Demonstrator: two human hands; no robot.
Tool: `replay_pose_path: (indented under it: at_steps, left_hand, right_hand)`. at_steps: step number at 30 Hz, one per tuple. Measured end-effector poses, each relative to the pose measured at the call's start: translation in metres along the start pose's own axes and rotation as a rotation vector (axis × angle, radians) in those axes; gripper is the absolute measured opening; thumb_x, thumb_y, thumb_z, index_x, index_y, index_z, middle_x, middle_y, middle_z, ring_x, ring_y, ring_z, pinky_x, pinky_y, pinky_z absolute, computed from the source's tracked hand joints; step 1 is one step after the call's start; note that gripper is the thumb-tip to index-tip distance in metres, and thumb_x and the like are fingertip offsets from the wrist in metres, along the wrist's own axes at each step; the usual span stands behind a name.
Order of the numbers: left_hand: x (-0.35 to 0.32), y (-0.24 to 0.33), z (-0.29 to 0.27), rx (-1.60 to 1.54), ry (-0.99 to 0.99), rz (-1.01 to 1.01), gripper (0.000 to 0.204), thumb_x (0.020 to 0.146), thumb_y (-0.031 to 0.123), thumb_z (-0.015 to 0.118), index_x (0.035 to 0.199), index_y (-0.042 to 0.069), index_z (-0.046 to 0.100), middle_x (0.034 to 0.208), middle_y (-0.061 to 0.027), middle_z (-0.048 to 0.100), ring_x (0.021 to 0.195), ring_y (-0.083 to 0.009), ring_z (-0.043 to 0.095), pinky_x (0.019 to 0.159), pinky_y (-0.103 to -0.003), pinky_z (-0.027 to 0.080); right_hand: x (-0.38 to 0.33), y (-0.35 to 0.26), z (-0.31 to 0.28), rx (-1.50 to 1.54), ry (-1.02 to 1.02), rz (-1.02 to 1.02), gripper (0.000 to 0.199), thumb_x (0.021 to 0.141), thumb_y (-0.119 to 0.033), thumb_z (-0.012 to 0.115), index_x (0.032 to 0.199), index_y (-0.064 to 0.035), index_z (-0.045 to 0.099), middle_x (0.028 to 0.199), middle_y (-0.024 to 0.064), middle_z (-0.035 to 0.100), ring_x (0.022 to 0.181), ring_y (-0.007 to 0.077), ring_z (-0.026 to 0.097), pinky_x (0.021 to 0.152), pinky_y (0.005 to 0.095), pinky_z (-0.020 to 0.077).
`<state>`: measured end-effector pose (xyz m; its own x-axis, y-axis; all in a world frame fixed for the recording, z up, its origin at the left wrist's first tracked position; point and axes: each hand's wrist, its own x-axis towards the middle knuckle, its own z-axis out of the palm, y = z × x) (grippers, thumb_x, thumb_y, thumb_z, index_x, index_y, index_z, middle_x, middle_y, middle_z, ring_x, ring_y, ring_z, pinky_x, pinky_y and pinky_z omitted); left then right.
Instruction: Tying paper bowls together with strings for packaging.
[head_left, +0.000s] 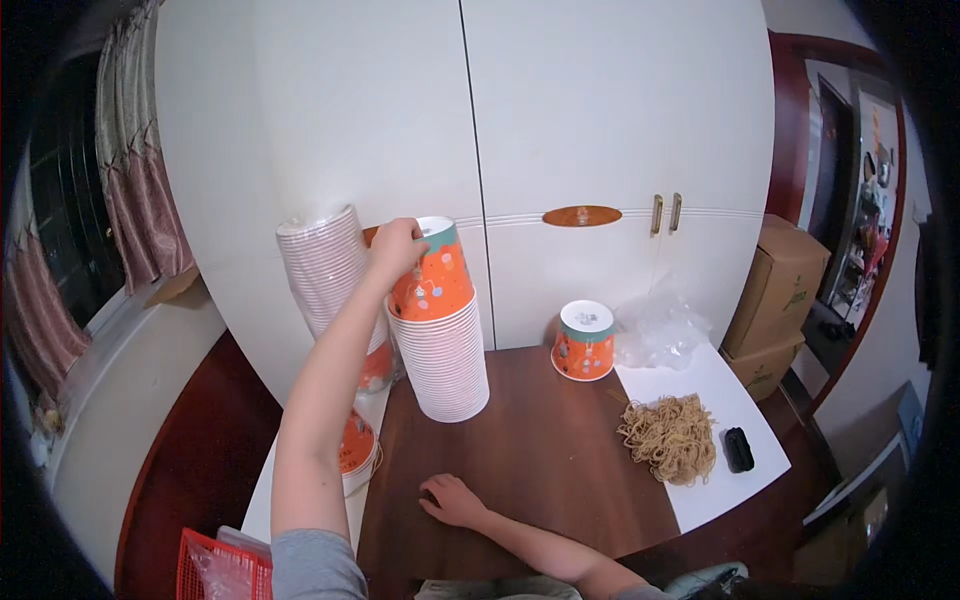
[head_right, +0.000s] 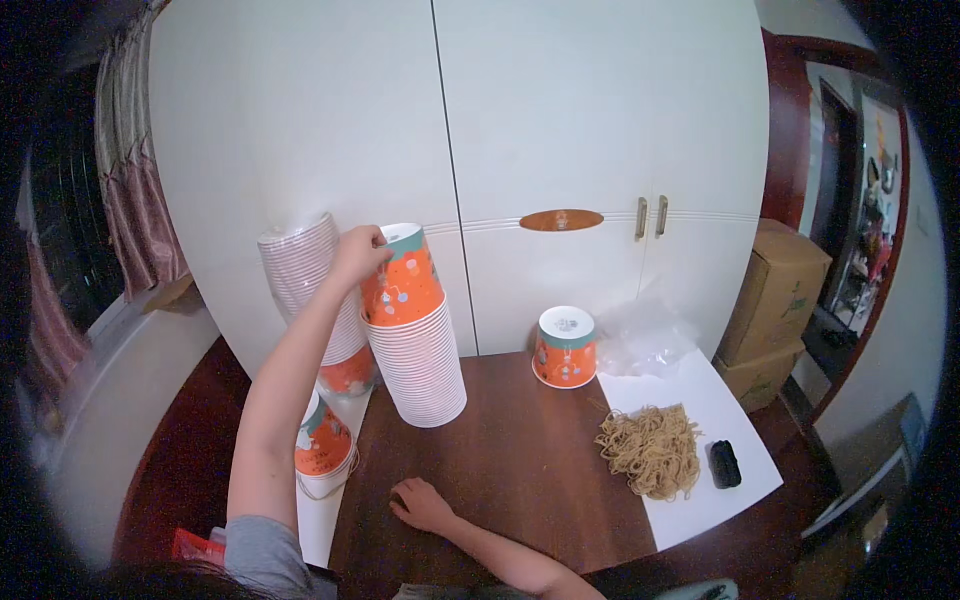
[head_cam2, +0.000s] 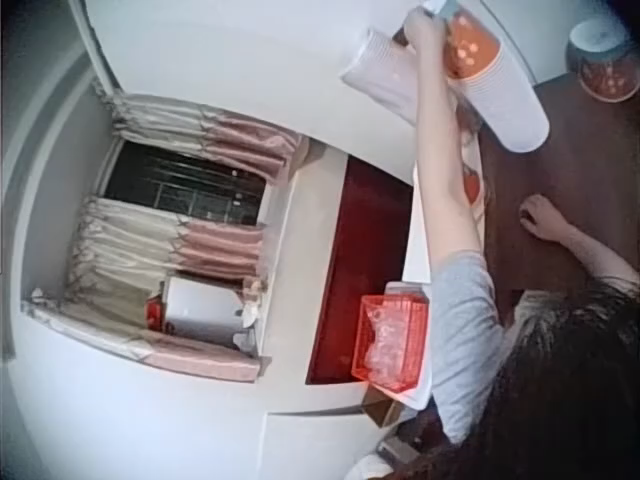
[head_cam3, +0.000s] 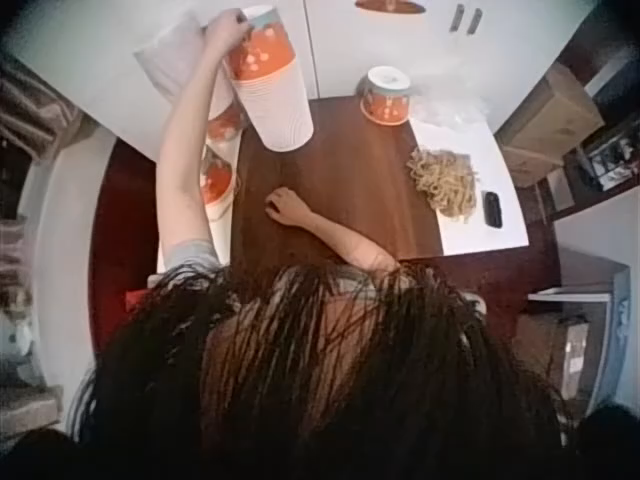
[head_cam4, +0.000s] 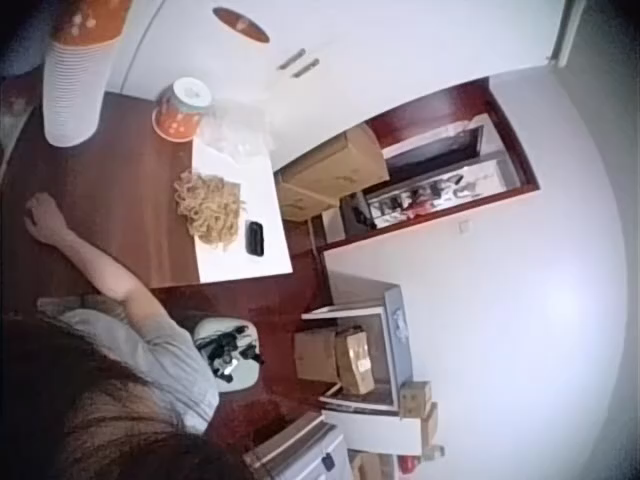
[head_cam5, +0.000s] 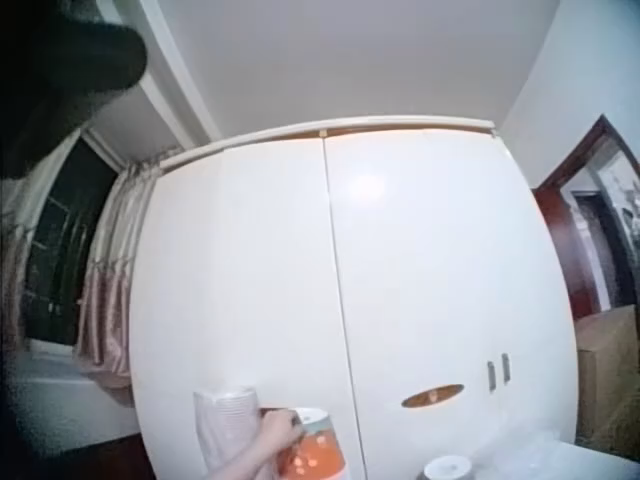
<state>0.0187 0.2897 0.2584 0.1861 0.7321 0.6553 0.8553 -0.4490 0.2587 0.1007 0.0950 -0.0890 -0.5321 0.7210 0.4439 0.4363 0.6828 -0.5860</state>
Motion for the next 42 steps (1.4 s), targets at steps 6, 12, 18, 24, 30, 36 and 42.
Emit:
replay_pose_path:
  at_steps: [6, 12, 18, 24, 30, 36, 42]
  left_hand:
    - [0.017, -0.013, 0.004, -0.046, 0.016, -0.065, 0.016, 0.058, 0.015, 0.068, 0.066, 0.004, 0.06, 0.065, -0.0126, 0.06, 0.064, -0.0252, 0.059, 0.06, -0.034, 0.047]
    - [0.04, 0.002, -0.056, -0.216, 0.136, -0.041, 0.016, 0.061, 0.015, 0.064, 0.069, 0.002, 0.06, 0.064, -0.0109, 0.061, 0.056, -0.0181, 0.06, 0.056, -0.029, 0.048]
    - [0.024, 0.03, -0.145, -0.378, 0.469, 0.123, 0.016, 0.071, 0.013, 0.062, 0.08, 0.0, 0.059, 0.073, -0.0091, 0.062, 0.067, -0.0135, 0.059, 0.064, -0.026, 0.046]
    - [-0.097, 0.002, -0.147, -1.208, 0.292, -0.219, 0.012, 0.081, 0.016, 0.056, 0.086, 0.009, 0.047, 0.082, -0.0011, 0.051, 0.078, -0.0122, 0.053, 0.062, -0.031, 0.048]
    - [-0.243, -0.035, -0.052, -1.731, -0.097, -0.606, 0.018, 0.084, 0.021, 0.051, 0.087, 0.004, 0.049, 0.081, -0.0063, 0.058, 0.075, -0.0195, 0.059, 0.07, -0.037, 0.051]
    - [-0.329, -0.038, 0.054, -1.943, -0.174, -0.901, 0.03, 0.085, 0.021, 0.047, 0.108, 0.002, 0.049, 0.106, -0.0105, 0.055, 0.094, -0.0196, 0.055, 0.082, -0.036, 0.046]
    - [-0.346, 0.004, 0.096, -1.768, -0.241, -0.988, 0.037, 0.085, 0.022, 0.046, 0.116, 0.002, 0.046, 0.109, -0.0103, 0.054, 0.097, -0.0205, 0.054, 0.081, -0.034, 0.045]
  right_hand:
    - [0.0, 0.002, 0.0, -0.026, -0.013, 0.002, 0.023, 0.078, -0.022, 0.055, 0.092, -0.0052, 0.053, 0.094, 0.0139, 0.053, 0.093, 0.03, 0.049, 0.081, 0.0388, 0.0396]
    - [-0.001, 0.003, 0.001, 0.018, -0.022, 0.006, 0.02, 0.077, -0.021, 0.056, 0.091, -0.0057, 0.054, 0.093, 0.0123, 0.054, 0.092, 0.0296, 0.05, 0.08, 0.0385, 0.0402]
    - [0.001, 0.004, 0.001, 0.043, 0.029, -0.017, 0.02, 0.077, -0.019, 0.057, 0.091, -0.0053, 0.053, 0.088, 0.0125, 0.054, 0.087, 0.0292, 0.051, 0.078, 0.037, 0.0408]
    - [0.015, 0.03, -0.013, 0.581, 0.304, 0.326, 0.028, 0.081, -0.022, 0.057, 0.1, -0.0037, 0.051, 0.09, 0.0053, 0.055, 0.081, 0.0126, 0.051, 0.072, 0.0273, 0.0431]
    - [0.019, -0.012, -0.118, 1.244, 0.468, 0.308, 0.038, 0.091, -0.032, 0.031, 0.114, -0.0036, 0.043, 0.11, 0.0047, 0.051, 0.104, 0.0156, 0.046, 0.09, 0.0311, 0.0347]
    - [-0.015, -0.047, -0.16, 1.19, 0.423, 0.033, 0.061, 0.082, -0.037, 0.047, 0.129, -0.0031, 0.029, 0.126, 0.0085, 0.04, 0.117, 0.0194, 0.036, 0.097, 0.0327, 0.0286]
    - [-0.038, -0.058, -0.17, 0.604, 0.528, 0.118, 0.046, 0.08, -0.008, 0.045, 0.124, 0.0003, 0.036, 0.13, 0.0145, 0.035, 0.122, 0.0244, 0.032, 0.101, 0.0344, 0.0233]
